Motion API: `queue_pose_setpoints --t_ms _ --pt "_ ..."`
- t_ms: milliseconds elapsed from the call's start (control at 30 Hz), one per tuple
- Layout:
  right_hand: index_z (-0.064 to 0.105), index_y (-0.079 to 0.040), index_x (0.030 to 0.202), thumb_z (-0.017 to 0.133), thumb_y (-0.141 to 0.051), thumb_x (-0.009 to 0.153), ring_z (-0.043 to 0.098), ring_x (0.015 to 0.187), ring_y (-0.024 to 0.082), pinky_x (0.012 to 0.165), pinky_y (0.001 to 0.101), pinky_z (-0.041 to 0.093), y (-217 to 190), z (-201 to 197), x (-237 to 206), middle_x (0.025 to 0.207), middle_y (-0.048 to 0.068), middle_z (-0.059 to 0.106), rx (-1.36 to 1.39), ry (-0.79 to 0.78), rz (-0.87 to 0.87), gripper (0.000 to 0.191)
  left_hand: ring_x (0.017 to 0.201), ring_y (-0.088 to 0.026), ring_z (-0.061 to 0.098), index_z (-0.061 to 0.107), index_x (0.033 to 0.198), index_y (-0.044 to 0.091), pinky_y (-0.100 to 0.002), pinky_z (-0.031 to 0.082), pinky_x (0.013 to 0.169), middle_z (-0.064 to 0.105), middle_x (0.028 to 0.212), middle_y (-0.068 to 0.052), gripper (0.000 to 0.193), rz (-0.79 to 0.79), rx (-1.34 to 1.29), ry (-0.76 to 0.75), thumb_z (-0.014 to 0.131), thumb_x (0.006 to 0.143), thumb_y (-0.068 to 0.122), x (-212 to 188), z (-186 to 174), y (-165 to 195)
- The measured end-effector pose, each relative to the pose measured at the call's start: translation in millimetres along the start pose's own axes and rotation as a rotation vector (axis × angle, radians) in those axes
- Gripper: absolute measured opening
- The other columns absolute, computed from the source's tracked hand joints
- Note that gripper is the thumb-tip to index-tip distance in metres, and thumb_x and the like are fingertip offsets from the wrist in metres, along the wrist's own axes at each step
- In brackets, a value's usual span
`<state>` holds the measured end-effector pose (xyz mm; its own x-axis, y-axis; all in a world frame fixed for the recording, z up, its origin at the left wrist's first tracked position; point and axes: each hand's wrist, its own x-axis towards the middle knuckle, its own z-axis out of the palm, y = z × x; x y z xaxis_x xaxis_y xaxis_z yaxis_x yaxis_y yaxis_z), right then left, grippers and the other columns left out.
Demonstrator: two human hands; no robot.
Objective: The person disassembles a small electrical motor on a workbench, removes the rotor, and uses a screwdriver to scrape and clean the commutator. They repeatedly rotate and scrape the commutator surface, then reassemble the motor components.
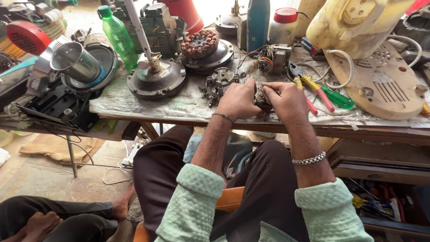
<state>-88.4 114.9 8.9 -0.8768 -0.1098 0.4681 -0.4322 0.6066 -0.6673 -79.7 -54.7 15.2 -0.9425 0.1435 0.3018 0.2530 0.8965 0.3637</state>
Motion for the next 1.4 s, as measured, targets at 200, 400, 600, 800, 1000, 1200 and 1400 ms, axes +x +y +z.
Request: queue_pose_setpoints --t_ms 200,400,600,800,1000,1200,1400 --pt "0.079 -0.012 0.114 0.071 -0.030 0.095 0.077 0.082 0.020 0.072 0.0328 0.056 0.1 3.5 3.7 0.091 0.012 0.079 0.069 0.024 -0.017 0.028 0.091 -0.034 0.074 0.065 0.110 0.004 -0.044 0.059 0.079 0.074 0.101 -0.014 0.065 0.214 0.013 0.478 0.087 0.056 0.033 -27.1 12.0 5.1" --pt "0.077 -0.007 0.118 0.070 -0.024 0.099 0.077 0.091 0.025 0.079 0.0350 0.057 1.2 2.3 -17.3 0.102 0.016 0.077 0.057 0.094 -0.186 0.027 0.087 -0.031 0.076 0.064 0.095 0.010 -0.046 0.060 0.072 0.074 0.095 -0.010 0.059 0.011 0.058 0.271 0.089 0.062 0.052 -22.4 6.7 11.8" --pt "0.077 -0.006 0.119 0.070 -0.021 0.100 0.075 0.098 0.031 0.083 0.0383 0.057 -8.0 -2.8 -35.0 0.107 0.019 0.075 -0.035 0.135 -0.293 0.025 0.084 -0.031 0.076 0.064 0.098 0.012 -0.045 0.061 0.070 0.076 0.093 -0.009 0.055 0.034 0.115 0.289 0.086 0.065 0.050 -20.0 2.4 12.0" --pt "0.078 -0.010 0.114 0.072 -0.024 0.095 0.076 0.092 0.029 0.080 0.0375 0.058 -7.8 2.5 -1.4 0.102 0.017 0.076 0.043 0.065 -0.103 0.024 0.082 -0.031 0.076 0.065 0.092 0.012 -0.046 0.060 0.067 0.076 0.090 -0.009 0.062 0.032 0.046 0.327 0.087 0.057 0.058 -16.1 0.7 16.3" --pt "0.079 -0.010 0.115 0.072 -0.023 0.096 0.074 0.092 0.033 0.078 0.0389 0.057 -4.5 -1.2 -37.2 0.104 0.017 0.076 -0.057 0.125 -0.180 0.024 0.084 -0.028 0.077 0.066 0.090 0.013 -0.045 0.061 0.070 0.076 0.093 -0.008 0.053 -0.030 0.080 0.304 0.084 0.065 0.057 -19.9 4.6 15.6" --pt "0.079 -0.011 0.113 0.074 -0.026 0.093 0.077 0.090 0.028 0.078 0.0367 0.058 -6.6 1.8 8.0 0.100 0.015 0.076 0.001 0.039 -0.134 0.025 0.080 -0.028 0.076 0.067 0.094 0.012 -0.045 0.061 0.067 0.075 0.092 -0.008 0.060 0.000 0.015 0.336 0.085 0.058 0.056 -19.7 4.2 19.0" --pt "0.079 -0.011 0.115 0.075 -0.026 0.093 0.077 0.090 0.024 0.084 0.0354 0.056 6.5 -3.6 -11.6 0.103 0.012 0.078 -0.004 0.014 -0.248 0.027 0.085 -0.030 0.076 0.068 0.091 0.014 -0.046 0.060 0.071 0.076 0.093 -0.006 0.055 -0.015 0.027 0.371 0.084 0.062 0.057 -22.0 6.6 17.5"
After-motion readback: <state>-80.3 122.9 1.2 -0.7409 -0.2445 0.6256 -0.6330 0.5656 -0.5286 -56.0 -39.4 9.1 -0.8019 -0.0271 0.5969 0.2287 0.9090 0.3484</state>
